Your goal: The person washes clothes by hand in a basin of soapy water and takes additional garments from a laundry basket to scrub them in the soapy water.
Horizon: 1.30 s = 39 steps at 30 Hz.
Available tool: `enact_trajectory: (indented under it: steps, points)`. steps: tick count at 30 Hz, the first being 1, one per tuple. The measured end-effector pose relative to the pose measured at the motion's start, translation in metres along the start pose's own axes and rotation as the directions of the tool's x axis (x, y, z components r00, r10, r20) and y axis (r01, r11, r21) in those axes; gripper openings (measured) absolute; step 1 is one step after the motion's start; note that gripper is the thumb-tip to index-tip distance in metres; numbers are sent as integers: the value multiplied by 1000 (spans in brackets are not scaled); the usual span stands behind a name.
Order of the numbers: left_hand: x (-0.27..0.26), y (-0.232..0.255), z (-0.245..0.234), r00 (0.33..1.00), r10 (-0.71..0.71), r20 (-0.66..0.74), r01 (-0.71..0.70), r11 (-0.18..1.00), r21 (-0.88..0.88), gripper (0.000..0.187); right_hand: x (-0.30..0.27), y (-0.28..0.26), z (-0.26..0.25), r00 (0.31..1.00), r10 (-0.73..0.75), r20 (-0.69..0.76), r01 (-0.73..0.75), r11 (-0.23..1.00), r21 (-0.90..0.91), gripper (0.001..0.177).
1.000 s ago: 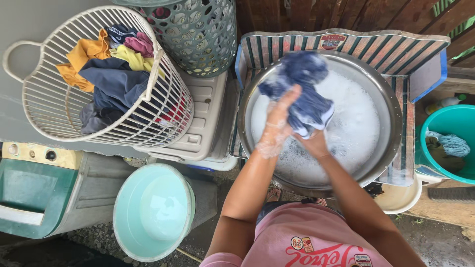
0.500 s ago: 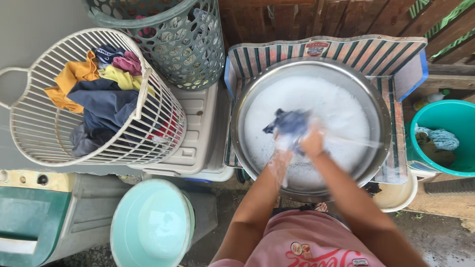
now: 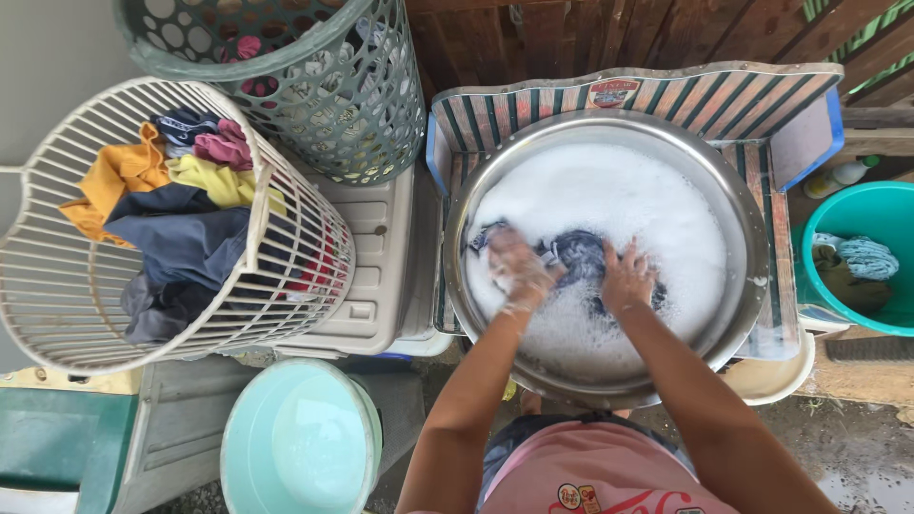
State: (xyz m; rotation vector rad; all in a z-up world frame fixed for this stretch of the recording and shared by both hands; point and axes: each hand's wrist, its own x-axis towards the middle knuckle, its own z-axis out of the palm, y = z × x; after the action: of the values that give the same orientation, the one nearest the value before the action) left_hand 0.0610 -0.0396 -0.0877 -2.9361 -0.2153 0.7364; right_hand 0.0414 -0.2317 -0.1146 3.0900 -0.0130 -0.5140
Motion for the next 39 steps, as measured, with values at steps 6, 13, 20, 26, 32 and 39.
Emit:
enact_trajectory:
  steps: [6,13,20,26,32,39]
  points:
    - [-31,19,-26,935,308,175,-304,951,-52,120,19,20,70,935,-44,353,11,995,95,74]
    - [34,37,92,769,312,557,-292,948,-128,122,0,44,80,810,-15,586,-112,978,179,64]
    - [46,27,111,796,352,492,-278,935,-219,125,-13,41,64,904,-12,427,-170,907,386,54]
    - [36,32,61,684,515,-516,-726,546,-418,128,-8,22,-14,992,-67,-108,127,503,855,46]
    - [7,-9,-36,538,547,-642,-774,19,-633,51,-58,16,-167,922,-193,-336,386,383,839,53]
    - [-58,-23,-125,607,374,-702,-744,-44,-667,50,-61,-7,-138,931,-221,-292,354,339,872,77]
